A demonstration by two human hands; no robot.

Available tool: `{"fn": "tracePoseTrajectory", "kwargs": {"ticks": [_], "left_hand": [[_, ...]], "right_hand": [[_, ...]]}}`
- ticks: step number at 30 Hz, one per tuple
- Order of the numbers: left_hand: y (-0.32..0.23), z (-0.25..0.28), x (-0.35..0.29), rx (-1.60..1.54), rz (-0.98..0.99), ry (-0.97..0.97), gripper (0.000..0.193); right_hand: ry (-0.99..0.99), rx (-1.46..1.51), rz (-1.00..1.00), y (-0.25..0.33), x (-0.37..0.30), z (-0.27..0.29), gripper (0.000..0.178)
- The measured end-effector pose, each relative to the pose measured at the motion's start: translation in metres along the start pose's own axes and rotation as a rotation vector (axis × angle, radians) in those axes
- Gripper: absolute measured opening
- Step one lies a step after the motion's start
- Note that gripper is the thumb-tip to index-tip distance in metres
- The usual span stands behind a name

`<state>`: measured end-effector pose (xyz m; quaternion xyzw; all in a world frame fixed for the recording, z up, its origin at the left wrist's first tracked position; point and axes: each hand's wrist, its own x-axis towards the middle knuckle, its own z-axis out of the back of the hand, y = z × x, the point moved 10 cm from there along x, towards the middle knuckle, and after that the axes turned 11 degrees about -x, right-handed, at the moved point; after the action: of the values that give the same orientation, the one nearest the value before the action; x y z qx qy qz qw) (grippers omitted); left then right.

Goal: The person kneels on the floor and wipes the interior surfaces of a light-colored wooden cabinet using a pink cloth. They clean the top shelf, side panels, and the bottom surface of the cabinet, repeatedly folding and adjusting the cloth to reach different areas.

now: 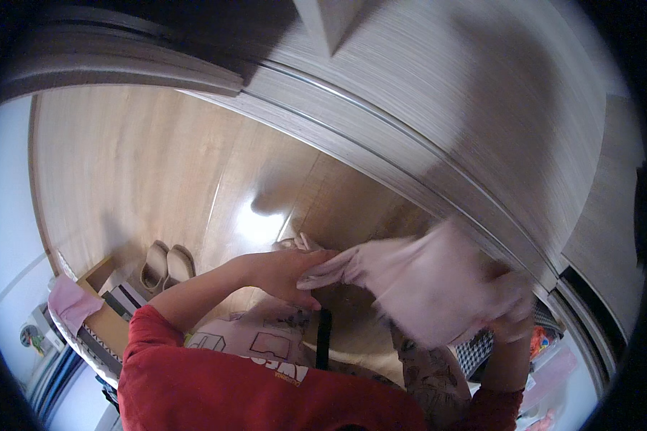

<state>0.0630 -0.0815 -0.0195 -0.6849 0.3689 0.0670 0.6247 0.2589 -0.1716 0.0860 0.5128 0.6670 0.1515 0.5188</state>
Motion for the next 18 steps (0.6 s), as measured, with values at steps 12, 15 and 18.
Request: {"fn": "tracePoseTrajectory", "kwargs": {"ticks": [12, 15, 18], "left_hand": [[-0.062, -0.043, -0.019, -0.52, -0.244, 0.325, 0.051], [-0.047, -0.054, -0.027, -1.2, 0.077, 0.326, 0.048], [-0.099, -0.049, -0.01, -0.397, -0.402, 0.372, 0.048]], "right_hand": [[0.002, -0.43, 0.0, -0.008, -0.001, -0.055, 0.053], [0.121, -0.168, -0.152, -0.021, -0.004, -0.052, 0.05], [0.101, -0.166, -0.228, -0.029, -0.01, -0.05, 0.043]]}}
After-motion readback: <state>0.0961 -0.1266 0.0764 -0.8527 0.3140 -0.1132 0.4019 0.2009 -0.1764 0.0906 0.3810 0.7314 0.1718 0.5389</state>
